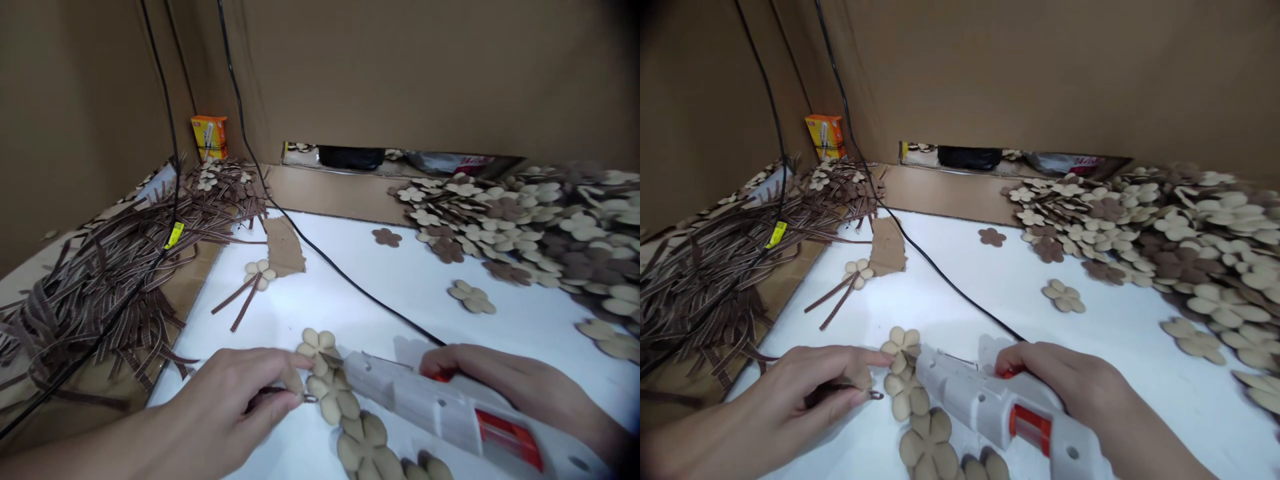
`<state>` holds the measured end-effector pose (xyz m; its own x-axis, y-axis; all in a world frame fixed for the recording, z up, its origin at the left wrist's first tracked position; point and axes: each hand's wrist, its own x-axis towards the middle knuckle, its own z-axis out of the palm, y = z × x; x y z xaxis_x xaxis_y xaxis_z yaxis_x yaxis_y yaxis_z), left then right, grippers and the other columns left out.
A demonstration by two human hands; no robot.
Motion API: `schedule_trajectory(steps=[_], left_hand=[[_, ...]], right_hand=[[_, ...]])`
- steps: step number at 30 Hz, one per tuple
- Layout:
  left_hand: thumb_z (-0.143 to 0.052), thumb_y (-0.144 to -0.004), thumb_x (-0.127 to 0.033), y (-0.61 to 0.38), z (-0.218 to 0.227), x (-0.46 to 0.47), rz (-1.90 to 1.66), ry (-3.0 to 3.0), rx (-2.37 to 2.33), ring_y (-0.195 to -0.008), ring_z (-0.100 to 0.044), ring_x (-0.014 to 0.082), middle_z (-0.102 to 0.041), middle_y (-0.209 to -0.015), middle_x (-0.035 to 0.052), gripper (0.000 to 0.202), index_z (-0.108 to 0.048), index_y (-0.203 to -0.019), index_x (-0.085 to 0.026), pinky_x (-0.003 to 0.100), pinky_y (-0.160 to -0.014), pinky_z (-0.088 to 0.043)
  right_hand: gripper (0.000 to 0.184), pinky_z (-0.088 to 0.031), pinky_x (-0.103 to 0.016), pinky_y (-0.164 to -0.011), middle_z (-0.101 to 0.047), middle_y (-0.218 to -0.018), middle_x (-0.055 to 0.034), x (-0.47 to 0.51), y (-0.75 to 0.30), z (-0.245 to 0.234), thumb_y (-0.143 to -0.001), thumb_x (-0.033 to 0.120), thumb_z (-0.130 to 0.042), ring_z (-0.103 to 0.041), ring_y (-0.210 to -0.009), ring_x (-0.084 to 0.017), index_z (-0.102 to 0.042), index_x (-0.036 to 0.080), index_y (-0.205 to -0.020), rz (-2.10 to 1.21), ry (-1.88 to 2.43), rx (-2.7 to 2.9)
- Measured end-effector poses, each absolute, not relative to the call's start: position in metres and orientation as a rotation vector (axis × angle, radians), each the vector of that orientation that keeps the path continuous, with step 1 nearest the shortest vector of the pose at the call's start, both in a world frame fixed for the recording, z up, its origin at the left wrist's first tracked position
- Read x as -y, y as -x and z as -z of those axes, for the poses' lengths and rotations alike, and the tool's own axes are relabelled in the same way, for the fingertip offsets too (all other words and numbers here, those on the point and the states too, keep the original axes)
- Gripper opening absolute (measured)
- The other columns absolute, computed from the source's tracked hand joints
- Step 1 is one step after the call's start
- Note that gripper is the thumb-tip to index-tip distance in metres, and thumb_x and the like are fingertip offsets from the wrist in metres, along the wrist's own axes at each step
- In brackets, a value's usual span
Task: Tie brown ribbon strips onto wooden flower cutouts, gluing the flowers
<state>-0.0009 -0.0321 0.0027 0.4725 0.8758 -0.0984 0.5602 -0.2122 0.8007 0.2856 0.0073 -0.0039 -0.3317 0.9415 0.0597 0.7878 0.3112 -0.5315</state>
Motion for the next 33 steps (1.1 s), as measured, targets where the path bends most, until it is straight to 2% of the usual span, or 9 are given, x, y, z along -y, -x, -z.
schedule_trajectory(steps=[5, 12, 17, 21, 29, 33], left_hand=[[-0.045, -0.087, -0.027, -0.0006, -0.0031, 0.0296, -0.467, -1.880, -1.243, -0.089, -0.063, 0.0165, -0.069, -0.096, 0.0020, 0.016, -0.056, -0.076, -0.021, 0.021, -0.073, -0.045], [-0.044, -0.088, -0.024, -0.0022, -0.0024, 0.0315, -0.525, -1.925, -1.200, -0.106, -0.057, 0.0165, -0.066, -0.107, 0.0022, 0.013, -0.056, -0.083, -0.022, 0.019, -0.079, -0.043], [-0.043, -0.087, -0.023, -0.0028, -0.0024, 0.0311, -0.513, -1.886, -1.184, -0.110, -0.056, 0.0195, -0.069, -0.095, 0.0035, 0.016, -0.058, -0.082, -0.022, 0.022, -0.080, -0.045], [-0.046, -0.085, -0.022, -0.0025, -0.0005, 0.0294, -0.538, -1.883, -1.193, -0.105, -0.059, 0.0202, -0.070, -0.087, 0.0024, 0.015, -0.059, -0.078, -0.023, 0.022, -0.076, -0.047], [-0.046, -0.086, -0.023, -0.0023, 0.0004, 0.0286, -0.510, -1.945, -1.195, -0.104, -0.060, 0.0185, -0.070, -0.091, 0.0019, 0.015, -0.059, -0.079, -0.022, 0.019, -0.078, -0.047], [-0.045, -0.087, -0.023, -0.0027, -0.0012, 0.0288, -0.477, -1.946, -1.186, -0.106, -0.059, 0.0168, -0.069, -0.099, 0.0019, 0.014, -0.056, -0.079, -0.022, 0.018, -0.079, -0.046]], right_hand=[[0.021, -0.050, -0.029, -0.054, -0.066, -0.067, 0.0023, -0.0068, -0.2842, 0.0036, -0.070, 0.033, -0.040, -0.060, -0.055, -0.021, -0.061, 0.032, -0.067, -0.587, 1.577, 2.204], [0.021, -0.048, -0.029, -0.051, -0.065, -0.067, 0.0040, -0.0066, -0.2885, 0.0077, -0.067, 0.028, -0.041, -0.060, -0.056, -0.020, -0.061, 0.034, -0.067, -0.617, 1.631, 2.199], [0.023, -0.049, -0.031, -0.054, -0.066, -0.071, 0.0047, -0.0060, -0.2929, 0.0104, -0.068, 0.028, -0.040, -0.061, -0.060, -0.021, -0.061, 0.036, -0.068, -0.619, 1.705, 2.187], [0.020, -0.049, -0.031, -0.054, -0.066, -0.070, 0.0031, -0.0060, -0.2938, 0.0111, -0.068, 0.029, -0.042, -0.061, -0.059, -0.022, -0.060, 0.036, -0.069, -0.622, 1.646, 2.219], [0.015, -0.048, -0.032, -0.055, -0.065, -0.071, 0.0033, -0.0040, -0.2906, 0.0076, -0.069, 0.031, -0.045, -0.060, -0.060, -0.022, -0.059, 0.037, -0.072, -0.677, 1.630, 2.190], [0.016, -0.047, -0.033, -0.054, -0.066, -0.073, 0.0025, -0.0040, -0.2912, 0.0082, -0.068, 0.031, -0.042, -0.061, -0.063, -0.024, -0.058, 0.037, -0.070, -0.693, 1.654, 2.216]])
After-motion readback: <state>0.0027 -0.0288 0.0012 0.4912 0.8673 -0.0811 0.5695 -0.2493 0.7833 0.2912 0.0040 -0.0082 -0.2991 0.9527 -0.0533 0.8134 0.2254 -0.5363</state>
